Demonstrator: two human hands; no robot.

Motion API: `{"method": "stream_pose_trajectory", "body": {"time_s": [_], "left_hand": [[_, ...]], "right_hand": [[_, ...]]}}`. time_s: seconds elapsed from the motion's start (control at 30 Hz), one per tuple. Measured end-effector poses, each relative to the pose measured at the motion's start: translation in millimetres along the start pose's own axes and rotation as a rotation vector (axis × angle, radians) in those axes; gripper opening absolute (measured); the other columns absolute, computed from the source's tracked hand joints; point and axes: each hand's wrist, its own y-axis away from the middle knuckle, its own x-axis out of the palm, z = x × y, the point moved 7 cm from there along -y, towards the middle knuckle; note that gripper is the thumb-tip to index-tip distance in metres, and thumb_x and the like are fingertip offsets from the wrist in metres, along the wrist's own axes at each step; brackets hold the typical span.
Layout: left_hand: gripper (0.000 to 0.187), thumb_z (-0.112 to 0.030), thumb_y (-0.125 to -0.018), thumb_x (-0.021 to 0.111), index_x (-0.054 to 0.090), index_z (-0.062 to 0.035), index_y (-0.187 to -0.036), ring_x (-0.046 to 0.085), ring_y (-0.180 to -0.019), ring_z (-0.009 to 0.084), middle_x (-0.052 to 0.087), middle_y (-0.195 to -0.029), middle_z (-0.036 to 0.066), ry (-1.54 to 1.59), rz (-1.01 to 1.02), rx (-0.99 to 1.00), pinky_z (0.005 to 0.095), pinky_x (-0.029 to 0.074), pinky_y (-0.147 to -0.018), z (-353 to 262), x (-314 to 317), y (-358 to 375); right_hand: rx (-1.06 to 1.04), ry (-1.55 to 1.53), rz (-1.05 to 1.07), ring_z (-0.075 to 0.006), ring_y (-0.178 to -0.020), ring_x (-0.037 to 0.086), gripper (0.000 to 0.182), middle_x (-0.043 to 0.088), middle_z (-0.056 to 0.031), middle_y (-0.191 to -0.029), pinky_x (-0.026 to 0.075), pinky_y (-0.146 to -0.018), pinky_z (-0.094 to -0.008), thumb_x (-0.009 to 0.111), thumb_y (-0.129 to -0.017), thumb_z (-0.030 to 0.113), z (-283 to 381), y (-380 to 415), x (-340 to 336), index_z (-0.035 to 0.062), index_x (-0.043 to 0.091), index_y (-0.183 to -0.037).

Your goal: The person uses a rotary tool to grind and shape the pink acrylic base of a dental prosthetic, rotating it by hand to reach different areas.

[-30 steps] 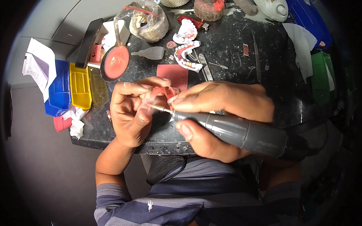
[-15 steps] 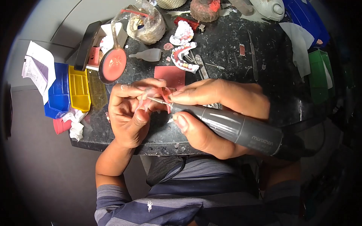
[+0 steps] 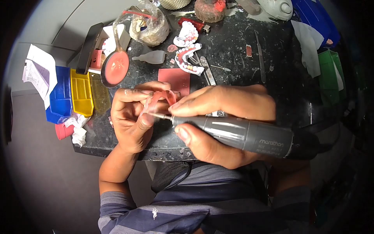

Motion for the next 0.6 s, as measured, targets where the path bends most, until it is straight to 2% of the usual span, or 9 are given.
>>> {"method": "stream_pose_trajectory", "body": {"time_s": [0.03,0.1,0.13,0.17,0.37,0.43,0.5,0.57,0.6], "left_hand": [[0.036,-0.008,-0.095,0.072,0.053,0.0007,-0.124,0.066,-0.115,0.0334,0.057,-0.133,0.034,0.003,-0.004,-0.008,0.0447,0.055,-0.096,-0.5,0.3,0.4],[0.035,-0.008,-0.096,0.071,0.052,0.0010,-0.124,0.066,-0.115,0.0344,0.057,-0.134,0.035,0.012,-0.012,-0.023,0.0451,0.056,-0.096,-0.4,-0.6,2.7],[0.034,-0.008,-0.096,0.071,0.052,0.0012,-0.124,0.066,-0.115,0.0353,0.056,-0.135,0.036,0.022,-0.022,-0.038,0.0455,0.057,-0.096,0.4,-1.8,3.2],[0.034,-0.008,-0.096,0.071,0.052,0.0012,-0.124,0.066,-0.115,0.0353,0.056,-0.135,0.036,0.023,-0.021,-0.038,0.0455,0.057,-0.096,0.7,-2.5,2.7],[0.036,-0.007,-0.099,0.066,0.045,0.0012,-0.127,0.063,-0.122,0.0408,0.051,-0.139,0.040,-0.006,-0.013,-0.007,0.0512,0.058,-0.097,-3.2,-0.1,3.1],[0.037,-0.007,-0.100,0.065,0.043,0.0008,-0.128,0.063,-0.123,0.0418,0.050,-0.139,0.042,-0.018,-0.006,0.033,0.0521,0.058,-0.097,-5.6,2.9,4.2],[0.037,-0.007,-0.099,0.066,0.043,0.0001,-0.128,0.060,-0.126,0.0432,0.047,-0.140,0.044,0.001,0.001,0.034,0.0524,0.058,-0.098,-5.6,4.7,3.6],[0.038,-0.017,-0.101,0.066,0.041,-0.0066,-0.128,0.062,-0.122,0.0443,0.047,-0.141,0.042,-0.107,-0.008,0.016,0.0546,0.059,-0.094,-5.1,3.9,6.1],[0.038,-0.017,-0.101,0.066,0.041,-0.0066,-0.128,0.062,-0.122,0.0443,0.047,-0.141,0.042,-0.107,-0.008,0.015,0.0546,0.059,-0.094,-5.0,3.2,5.4]], "right_hand": [[0.000,0.001,-0.001,-0.0271,-0.084,0.076,0.021,0.072,-0.0301,-0.098,0.064,-0.076,-0.0348,0.066,-0.088,0.000,2.9,1.6,1.5,-0.0079,0.062,-0.107],[0.191,-0.005,-0.145,-0.0243,-0.087,0.075,0.020,0.072,-0.0282,-0.104,0.062,-0.080,-0.0354,0.065,-0.091,0.001,-3.7,9.1,-2.8,-0.0073,0.061,-0.109],[0.172,0.089,-0.122,-0.0217,-0.090,0.073,0.018,0.071,-0.0263,-0.109,0.060,-0.083,-0.0353,0.062,-0.093,0.001,-1.6,9.4,-5.2,-0.0072,0.061,-0.109],[0.326,0.031,-0.210,-0.0216,-0.090,0.071,0.017,0.071,-0.0252,-0.109,0.059,-0.083,-0.0348,0.060,-0.095,0.003,-2.4,11.4,-9.7,-0.0069,0.062,-0.109],[0.286,0.116,-0.245,-0.0238,-0.091,0.070,0.021,0.069,-0.0282,-0.111,0.058,-0.085,-0.0360,0.056,-0.099,0.007,1.5,14.1,-22.6,-0.0073,0.058,-0.114],[0.139,0.101,-0.157,-0.0255,-0.092,0.070,0.024,0.067,-0.0313,-0.113,0.058,-0.085,-0.0386,0.057,-0.098,0.006,7.7,10.8,-13.8,-0.0072,0.055,-0.118],[0.114,0.085,-0.133,-0.0306,-0.095,0.072,0.026,0.068,-0.0309,-0.105,0.060,-0.086,-0.0418,0.061,-0.093,0.002,7.4,8.9,-8.1,-0.0083,0.055,-0.117],[-0.119,0.199,-0.127,-0.0338,-0.095,0.074,0.026,0.071,-0.0280,-0.095,0.061,-0.087,-0.0435,0.063,-0.090,0.000,6.4,6.2,-2.8,-0.0102,0.057,-0.114],[-0.118,0.199,-0.127,-0.0338,-0.095,0.074,0.026,0.071,-0.0280,-0.095,0.061,-0.087,-0.0435,0.063,-0.090,0.000,4.8,5.2,0.4,-0.0102,0.057,-0.114]]}}
